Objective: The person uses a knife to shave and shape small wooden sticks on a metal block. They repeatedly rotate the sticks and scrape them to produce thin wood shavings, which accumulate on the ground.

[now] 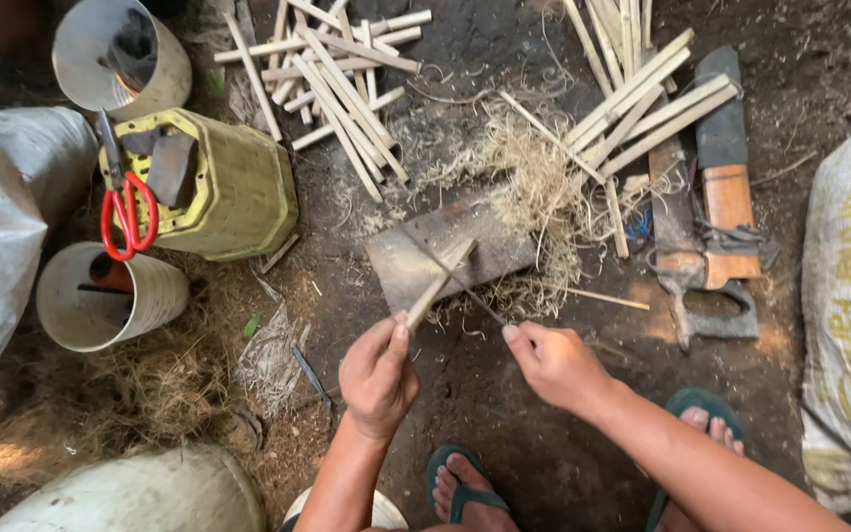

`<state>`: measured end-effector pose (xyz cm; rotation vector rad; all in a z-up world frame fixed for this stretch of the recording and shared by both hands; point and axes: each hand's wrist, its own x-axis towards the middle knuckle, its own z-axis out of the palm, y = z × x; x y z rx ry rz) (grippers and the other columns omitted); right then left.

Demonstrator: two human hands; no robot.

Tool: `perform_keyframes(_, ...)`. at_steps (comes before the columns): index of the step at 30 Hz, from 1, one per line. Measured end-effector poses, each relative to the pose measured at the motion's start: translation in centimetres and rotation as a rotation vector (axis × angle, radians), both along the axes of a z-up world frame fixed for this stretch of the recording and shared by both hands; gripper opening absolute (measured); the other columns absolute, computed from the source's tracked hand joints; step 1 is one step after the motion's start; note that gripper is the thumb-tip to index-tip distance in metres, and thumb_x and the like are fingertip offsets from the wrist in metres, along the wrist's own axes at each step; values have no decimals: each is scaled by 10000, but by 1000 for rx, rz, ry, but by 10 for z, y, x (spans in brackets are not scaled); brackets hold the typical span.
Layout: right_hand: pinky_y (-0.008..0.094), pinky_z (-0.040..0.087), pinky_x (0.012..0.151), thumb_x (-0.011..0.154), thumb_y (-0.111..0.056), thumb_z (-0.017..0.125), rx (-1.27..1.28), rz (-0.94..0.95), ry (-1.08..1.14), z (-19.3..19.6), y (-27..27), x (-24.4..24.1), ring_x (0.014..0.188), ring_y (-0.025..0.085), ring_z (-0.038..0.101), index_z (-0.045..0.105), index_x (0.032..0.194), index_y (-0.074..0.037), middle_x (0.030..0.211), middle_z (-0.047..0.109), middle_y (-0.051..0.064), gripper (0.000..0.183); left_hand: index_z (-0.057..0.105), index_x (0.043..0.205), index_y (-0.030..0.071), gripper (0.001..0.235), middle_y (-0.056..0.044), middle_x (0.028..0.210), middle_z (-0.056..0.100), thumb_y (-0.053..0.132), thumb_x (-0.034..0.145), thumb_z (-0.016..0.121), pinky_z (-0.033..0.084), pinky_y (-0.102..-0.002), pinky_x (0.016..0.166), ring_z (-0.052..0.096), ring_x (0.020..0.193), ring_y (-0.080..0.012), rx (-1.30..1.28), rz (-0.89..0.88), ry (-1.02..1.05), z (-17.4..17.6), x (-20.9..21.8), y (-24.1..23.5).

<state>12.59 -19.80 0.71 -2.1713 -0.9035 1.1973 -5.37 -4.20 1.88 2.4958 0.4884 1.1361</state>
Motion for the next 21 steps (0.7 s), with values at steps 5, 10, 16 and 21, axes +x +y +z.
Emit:
perform_keyframes(5, 420, 556, 565, 996, -377, 527, 364, 18, 15, -23, -29, -22, 597, 316, 726, 688, 832, -51, 692, 716, 162, 400, 677, 1100, -31, 284, -216, 1042, 702, -139, 838, 660, 624, -403, 787, 740, 921, -356, -2, -19, -26, -7, 2, -1)
perform_keyframes(10, 436, 552, 633, 1044, -389, 524, 231, -66, -96, -52, -28, 12, 713, 381, 714, 710, 910, -32, 754, 724, 203, 425, 672, 1090, -28, 267, -225, 1055, 713, -131, 843, 667, 624, -400, 794, 748, 931, -361, 2, -47, -18, 2, 2, -5)
perform_keyframes(16, 460, 528, 639, 1011, -449, 482, 163, -85, -15, -48, -39, -11, 665, 418, 692, 688, 845, -22, 681, 669, 240, 502, 672, 1109, -43, 302, -221, 1065, 715, -151, 829, 649, 620, -403, 794, 742, 931, -364, 26, -21, -17, 2, 13, -4)
perform_keyframes(21, 477, 530, 651, 1000, -504, 445, 85, -139, -39, -60, -34, 3, 715, 419, 701, 689, 857, -31, 740, 693, 229, 552, 662, 1127, -40, 315, -224, 1061, 716, -148, 831, 655, 625, -392, 791, 748, 935, -351, 8, -17, 3, 4, 11, -4)
